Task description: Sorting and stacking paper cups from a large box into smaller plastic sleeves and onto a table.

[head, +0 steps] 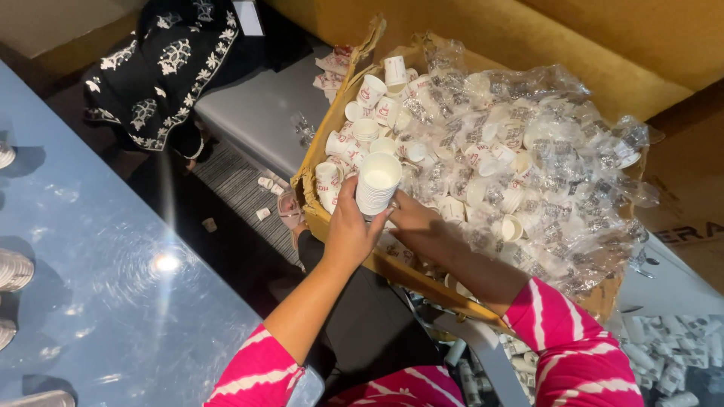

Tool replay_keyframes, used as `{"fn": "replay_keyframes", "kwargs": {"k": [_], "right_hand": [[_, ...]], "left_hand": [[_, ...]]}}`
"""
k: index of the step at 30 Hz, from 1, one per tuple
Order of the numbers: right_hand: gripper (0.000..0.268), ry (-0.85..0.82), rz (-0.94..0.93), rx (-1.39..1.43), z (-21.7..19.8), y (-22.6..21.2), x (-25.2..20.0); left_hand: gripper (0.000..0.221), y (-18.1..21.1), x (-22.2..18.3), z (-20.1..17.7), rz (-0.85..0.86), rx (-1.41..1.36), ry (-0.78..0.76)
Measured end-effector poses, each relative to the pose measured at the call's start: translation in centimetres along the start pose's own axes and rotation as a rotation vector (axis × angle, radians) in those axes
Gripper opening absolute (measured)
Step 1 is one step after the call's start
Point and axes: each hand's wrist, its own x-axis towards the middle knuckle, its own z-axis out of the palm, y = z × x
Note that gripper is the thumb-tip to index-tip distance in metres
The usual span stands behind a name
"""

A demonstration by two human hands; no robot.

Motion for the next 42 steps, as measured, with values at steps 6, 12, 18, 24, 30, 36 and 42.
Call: {"fn": "replay_keyframes", "kwargs": {"k": [6,12,18,24,30,36,42], "right_hand": [[0.025,-0.090,0.318,0.154,-1.2,-0.7,0.2],[0.012,-0.019,-0.088,0.094,-6.4,1.7,-2.6],[0.010,0.108,0.112,0.746,-8.3,5.7,-5.5],[0.006,0.809,-0.117,0.569,-7.0,2.4,-4.7],[0.014,0.594,-0.164,0.275,-7.3,-0.5,-4.0],[0.058,0.544,-0.141,0.446,-6.3,-0.5,-3.5],[0.137,0.251,0.179,0.996,-4.7,-1.5,-2.1]], "left_hand": [[0.080,-0.5,-0.1,0.3,-0.038,-0.001,-0.008],[0.079,0.1,0.2,0.2,-0.013,0.026,0.025],[0.079,0.8,0.5,-0.3,0.069,0.056,-0.021],[0.076,1.1,0.6,-0.8,0.120,0.101,-0.106],[0.090,1.4,0.9,-1.2,0.119,0.048,-0.153],[0.117,0.8,1.8,-2.2,-0.285,-0.385,-0.410],[0.125,1.9,2.3,-2.8,-0.474,-0.885,-0.580]]}}
